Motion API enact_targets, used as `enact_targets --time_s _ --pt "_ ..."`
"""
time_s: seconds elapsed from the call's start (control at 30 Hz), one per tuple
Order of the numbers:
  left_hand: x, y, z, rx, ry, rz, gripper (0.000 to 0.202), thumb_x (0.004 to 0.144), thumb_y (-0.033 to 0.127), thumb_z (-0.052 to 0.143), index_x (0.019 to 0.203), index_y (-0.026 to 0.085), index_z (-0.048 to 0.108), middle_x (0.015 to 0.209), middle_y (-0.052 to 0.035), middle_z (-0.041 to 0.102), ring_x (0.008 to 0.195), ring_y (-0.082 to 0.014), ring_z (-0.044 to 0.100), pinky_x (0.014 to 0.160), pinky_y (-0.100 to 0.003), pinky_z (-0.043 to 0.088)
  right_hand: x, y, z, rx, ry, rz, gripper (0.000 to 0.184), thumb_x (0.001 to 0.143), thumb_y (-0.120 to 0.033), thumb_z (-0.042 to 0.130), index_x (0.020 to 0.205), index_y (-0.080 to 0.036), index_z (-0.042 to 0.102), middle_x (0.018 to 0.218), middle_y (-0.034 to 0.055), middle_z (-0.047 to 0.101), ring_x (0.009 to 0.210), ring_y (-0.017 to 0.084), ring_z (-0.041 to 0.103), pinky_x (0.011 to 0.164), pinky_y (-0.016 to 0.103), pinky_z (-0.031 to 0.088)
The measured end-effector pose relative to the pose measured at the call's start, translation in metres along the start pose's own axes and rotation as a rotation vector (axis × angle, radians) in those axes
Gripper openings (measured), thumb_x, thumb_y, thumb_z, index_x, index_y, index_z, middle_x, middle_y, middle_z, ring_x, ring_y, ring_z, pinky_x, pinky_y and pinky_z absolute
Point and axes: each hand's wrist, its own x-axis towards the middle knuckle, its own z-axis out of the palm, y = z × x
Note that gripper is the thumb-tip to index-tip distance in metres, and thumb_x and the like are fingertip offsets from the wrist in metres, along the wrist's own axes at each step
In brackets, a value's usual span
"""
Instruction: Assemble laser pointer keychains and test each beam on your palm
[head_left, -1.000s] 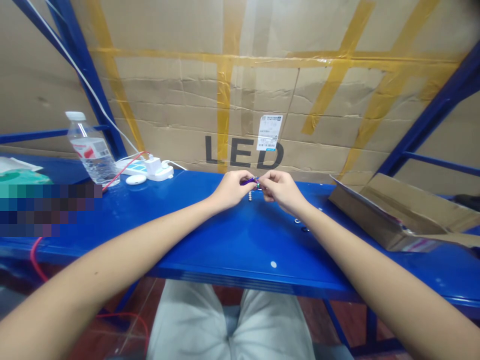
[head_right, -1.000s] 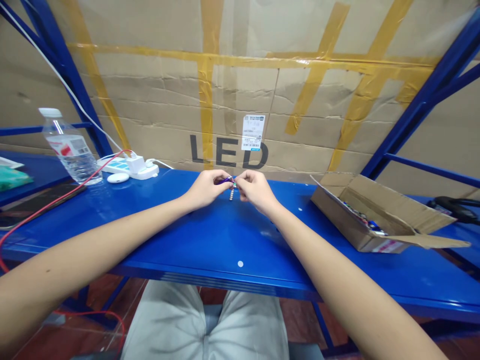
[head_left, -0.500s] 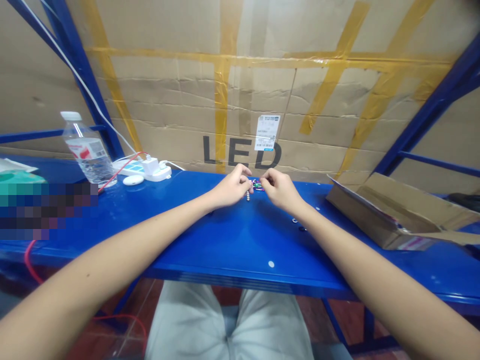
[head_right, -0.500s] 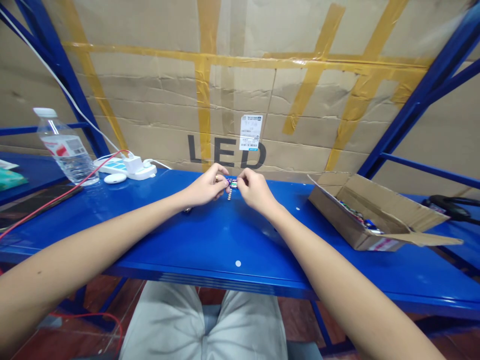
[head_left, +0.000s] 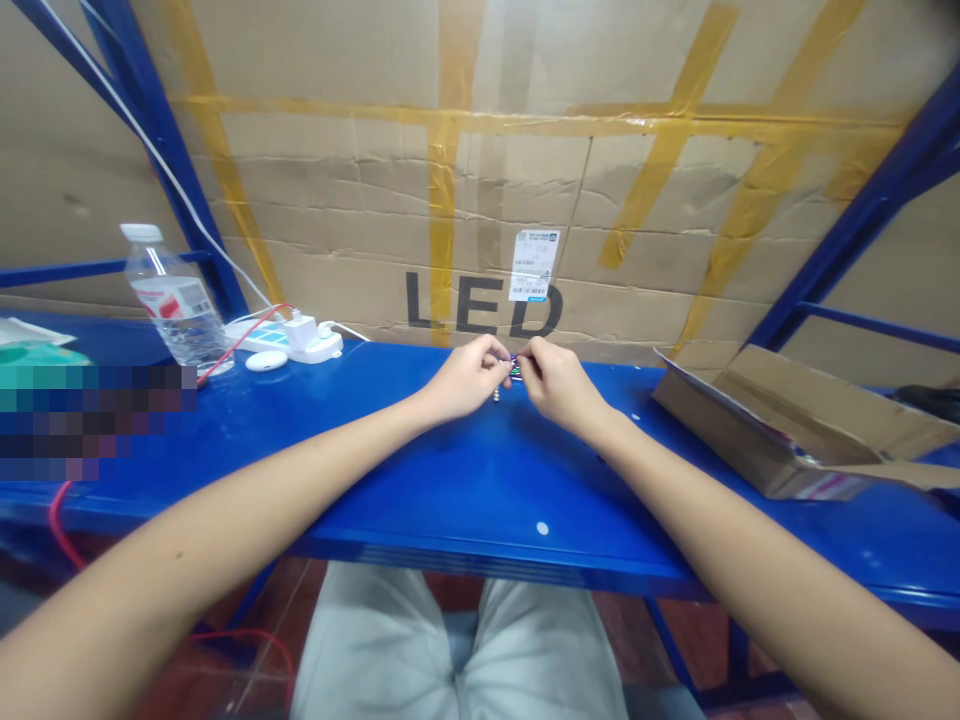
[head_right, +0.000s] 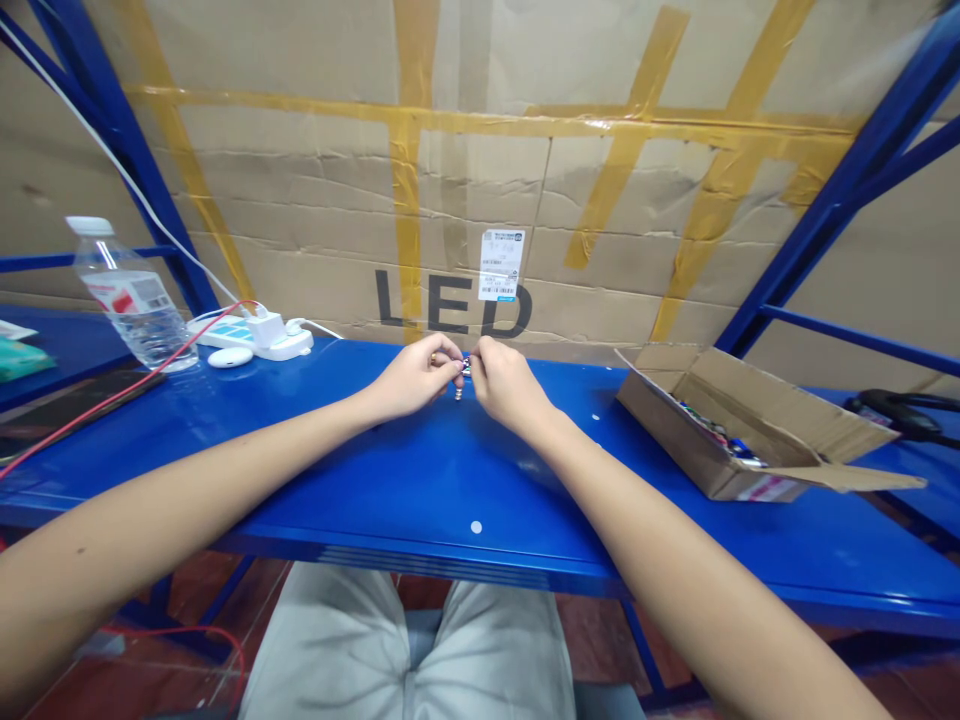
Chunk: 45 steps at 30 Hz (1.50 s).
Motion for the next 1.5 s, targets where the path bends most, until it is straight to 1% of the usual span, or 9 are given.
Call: enact_targets --time_s 0.53,0.77,0.97,1.07,1.13,1.23,1.3,1.4,1.5 --pt "0.001 0.003 0.002 0.014 0.056 -0.041 0.004 0.09 0.02 0.055 0.087 0.018 0.053 0.069 0.0004 0.067 0.054 -0.0094 0.056 0.053 -0.022 0.042 0.0 0.005 0.002 -0.005 -0.001 -0.014 0.015 0.093 -0.02 0.042 0.079 -0.022 0.048 0.078 0.0118 0.064 0.073 0.023 0.058 0.068 0.033 0.04" --pt "-0.002 0.007 0.006 0.155 0.139 -0.015 0.007 0.089 0.02 0.055 0.082 0.019 0.054 0.067 -0.0007 0.065 0.063 -0.0139 0.063 0.059 -0.025 0.044 0.0 0.008 0.007 -0.066 0.017 -0.083 0.015 0.09 -0.015 0.042 0.077 -0.022 0.045 0.073 0.01 0.06 0.067 0.022 0.054 0.064 0.032 0.037" --pt "0.001 0.003 0.0 0.181 0.13 0.009 0.003 0.087 0.019 0.055 0.085 0.019 0.055 0.071 -0.0012 0.067 0.07 -0.0157 0.065 0.065 -0.027 0.046 0.0 0.005 0.004 -0.06 0.025 -0.068 0.015 0.09 -0.016 0.042 0.076 -0.022 0.045 0.073 0.0099 0.061 0.067 0.022 0.055 0.064 0.032 0.038" --pt "0.005 0.002 -0.008 0.156 0.119 0.028 0.003 0.087 0.02 0.057 0.086 0.018 0.059 0.075 -0.0025 0.068 0.074 -0.0159 0.065 0.07 -0.028 0.046 0.002 0.003 -0.001 0.016 0.044 -0.03 0.014 0.089 -0.017 0.044 0.076 -0.021 0.048 0.073 0.0091 0.062 0.068 0.022 0.057 0.065 0.032 0.039" --pt "0.008 0.003 -0.015 0.113 0.099 -0.006 0.007 0.087 0.023 0.059 0.086 0.016 0.061 0.075 -0.0031 0.068 0.069 -0.0144 0.062 0.067 -0.028 0.045 0.003 0.004 -0.004 0.089 0.053 0.005 0.013 0.089 -0.017 0.046 0.077 -0.02 0.05 0.074 0.0078 0.063 0.069 0.021 0.058 0.066 0.032 0.04" --pt "0.011 0.005 -0.026 0.048 0.079 -0.09 0.011 0.087 0.025 0.063 0.086 0.015 0.065 0.064 -0.0012 0.062 0.055 -0.0112 0.052 0.06 -0.028 0.041 0.004 0.01 -0.005 0.198 0.047 0.075 0.01 0.087 -0.018 0.048 0.081 -0.019 0.056 0.076 0.0058 0.065 0.071 0.019 0.058 0.068 0.032 0.042" --pt "0.013 0.006 -0.032 0.023 0.084 -0.116 0.009 0.085 0.022 0.064 0.087 0.013 0.067 0.06 -0.0003 0.059 0.055 -0.0112 0.051 0.06 -0.028 0.04 0.005 0.016 -0.004 0.295 0.022 0.123 0.007 0.086 -0.019 0.05 0.086 -0.019 0.057 0.078 0.005 0.065 0.071 0.019 0.058 0.069 0.033 0.044" --pt "0.015 0.004 -0.037 -0.012 0.115 -0.1 0.012 0.08 0.014 0.067 0.091 0.012 0.068 0.07 -0.003 0.066 0.064 -0.0131 0.058 0.068 -0.031 0.045 0.005 0.022 -0.002 0.496 -0.082 0.223 0.02 0.082 -0.02 0.054 0.102 -0.018 0.057 0.077 0.0028 0.064 0.065 0.018 0.06 0.065 0.034 0.047" --pt "0.015 0.001 -0.036 -0.063 0.113 0.012 0.019 0.074 0.011 0.071 0.092 0.012 0.067 0.089 -0.0074 0.072 0.082 -0.0166 0.066 0.08 -0.034 0.05 0.005 0.019 -0.004 0.651 -0.203 0.288 0.03 0.078 -0.021 0.059 0.108 -0.017 0.059 0.076 0.0023 0.065 0.068 0.02 0.064 0.07 0.037 0.051"
